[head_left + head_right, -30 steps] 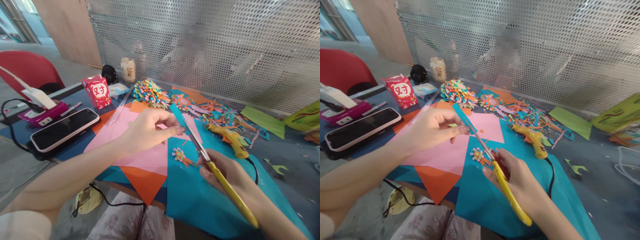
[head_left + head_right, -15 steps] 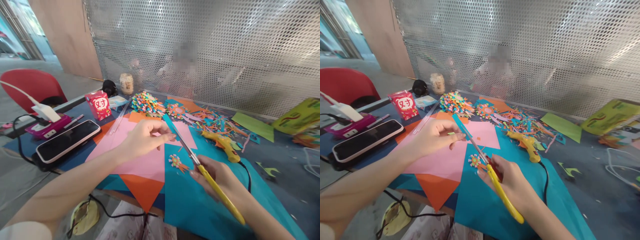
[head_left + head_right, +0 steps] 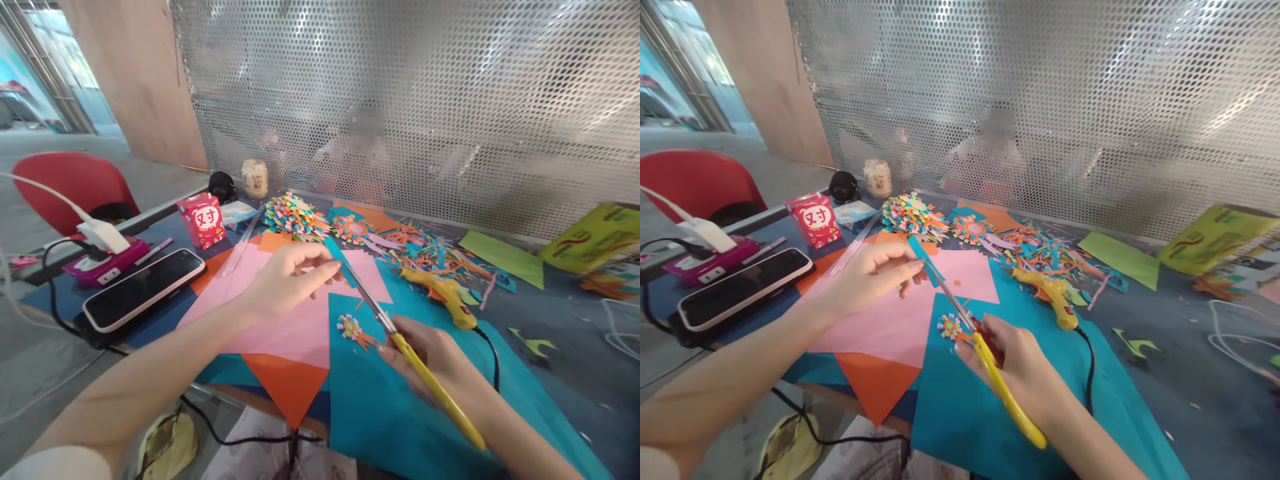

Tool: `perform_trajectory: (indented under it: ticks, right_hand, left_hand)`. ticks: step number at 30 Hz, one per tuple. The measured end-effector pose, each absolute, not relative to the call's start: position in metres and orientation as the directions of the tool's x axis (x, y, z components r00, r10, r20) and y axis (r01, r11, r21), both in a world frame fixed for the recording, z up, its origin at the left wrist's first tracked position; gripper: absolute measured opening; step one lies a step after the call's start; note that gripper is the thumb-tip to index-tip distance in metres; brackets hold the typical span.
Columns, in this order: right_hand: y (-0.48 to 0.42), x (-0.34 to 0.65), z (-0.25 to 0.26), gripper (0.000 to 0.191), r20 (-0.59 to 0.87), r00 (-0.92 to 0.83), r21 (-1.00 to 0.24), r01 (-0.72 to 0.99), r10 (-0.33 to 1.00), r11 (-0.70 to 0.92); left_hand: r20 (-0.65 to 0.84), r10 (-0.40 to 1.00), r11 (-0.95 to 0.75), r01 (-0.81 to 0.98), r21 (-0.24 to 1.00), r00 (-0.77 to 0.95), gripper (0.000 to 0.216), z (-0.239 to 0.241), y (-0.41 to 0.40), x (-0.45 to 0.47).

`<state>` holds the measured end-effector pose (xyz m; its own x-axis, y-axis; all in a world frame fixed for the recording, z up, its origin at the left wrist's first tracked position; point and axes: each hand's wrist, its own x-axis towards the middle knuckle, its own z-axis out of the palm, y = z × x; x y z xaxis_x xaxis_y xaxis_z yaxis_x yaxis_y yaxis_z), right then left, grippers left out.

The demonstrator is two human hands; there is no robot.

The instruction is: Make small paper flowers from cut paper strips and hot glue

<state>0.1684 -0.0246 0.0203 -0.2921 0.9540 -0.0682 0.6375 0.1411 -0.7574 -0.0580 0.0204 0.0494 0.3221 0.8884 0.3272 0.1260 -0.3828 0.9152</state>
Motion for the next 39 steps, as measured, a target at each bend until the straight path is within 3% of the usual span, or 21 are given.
perform_trajectory:
  ticks: [13,39]
  right_hand:
    - [-0.02,0.1697,0.0185,0.04,-0.032,-0.372,-0.666,0.7,0.928,0.258]
    - [-0.0206,0.1627,0.0201,0.037,0.0,-0.336,-0.638,0.725,0.942,0.259]
  left_hand:
    - [0.295,0.883,-0.37,0.153,0.916,0.365,0.021,0.0485,0.0163,-0.0521]
    - [0.255,0.877,-0.299,0.046,0.953,0.406,0.021,0.0432,0.0179,-0.049]
